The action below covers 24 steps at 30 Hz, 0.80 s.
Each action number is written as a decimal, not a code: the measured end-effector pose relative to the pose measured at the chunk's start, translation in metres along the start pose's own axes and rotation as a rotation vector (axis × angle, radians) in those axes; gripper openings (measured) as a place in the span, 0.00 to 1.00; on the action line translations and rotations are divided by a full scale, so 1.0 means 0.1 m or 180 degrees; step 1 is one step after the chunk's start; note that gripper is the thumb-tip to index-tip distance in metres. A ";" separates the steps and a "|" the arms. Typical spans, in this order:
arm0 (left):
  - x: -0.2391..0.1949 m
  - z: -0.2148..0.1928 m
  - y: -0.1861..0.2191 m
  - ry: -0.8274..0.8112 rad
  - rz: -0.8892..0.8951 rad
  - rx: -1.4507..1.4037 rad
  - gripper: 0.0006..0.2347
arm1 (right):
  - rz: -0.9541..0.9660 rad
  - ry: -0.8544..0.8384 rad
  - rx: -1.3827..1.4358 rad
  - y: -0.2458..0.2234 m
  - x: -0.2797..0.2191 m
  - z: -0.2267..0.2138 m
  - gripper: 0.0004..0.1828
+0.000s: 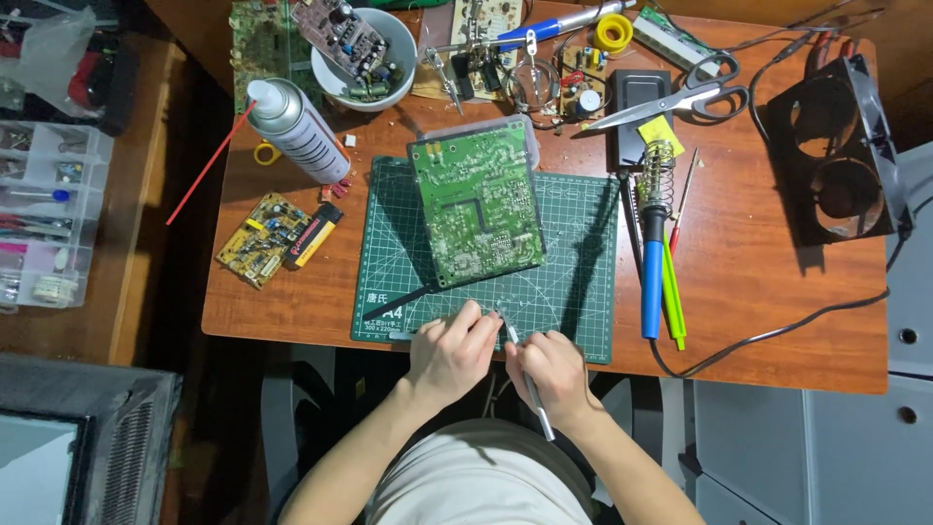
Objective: Repairing a circuit board by desoldering components using a soldering iron and a desoldering pump on a workbench.
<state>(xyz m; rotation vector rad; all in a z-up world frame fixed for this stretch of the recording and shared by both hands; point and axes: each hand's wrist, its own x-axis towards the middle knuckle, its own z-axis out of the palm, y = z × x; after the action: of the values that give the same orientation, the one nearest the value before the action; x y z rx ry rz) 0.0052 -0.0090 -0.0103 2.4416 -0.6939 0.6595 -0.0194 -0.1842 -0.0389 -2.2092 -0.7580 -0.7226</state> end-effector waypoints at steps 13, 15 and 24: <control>-0.06 0.04 0.00 0.0070 -0.0039 -0.0007 0.05 | -0.0003 -0.0201 -0.0404 -0.01 0.09 0.02 0.15; -0.07 0.07 0.00 0.0093 -0.0047 -0.0009 0.04 | 0.0008 -0.0210 -0.0422 -0.01 0.09 0.02 0.16; -0.04 0.07 -0.01 0.0321 -0.0068 0.0075 0.06 | 0.0246 0.0124 -0.0233 -0.03 0.03 0.07 0.15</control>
<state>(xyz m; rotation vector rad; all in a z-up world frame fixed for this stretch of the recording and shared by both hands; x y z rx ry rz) 0.0043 -0.0110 -0.0180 2.4148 -0.6226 0.7807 -0.0174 -0.1766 -0.0399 -2.2699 -0.6325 -0.7637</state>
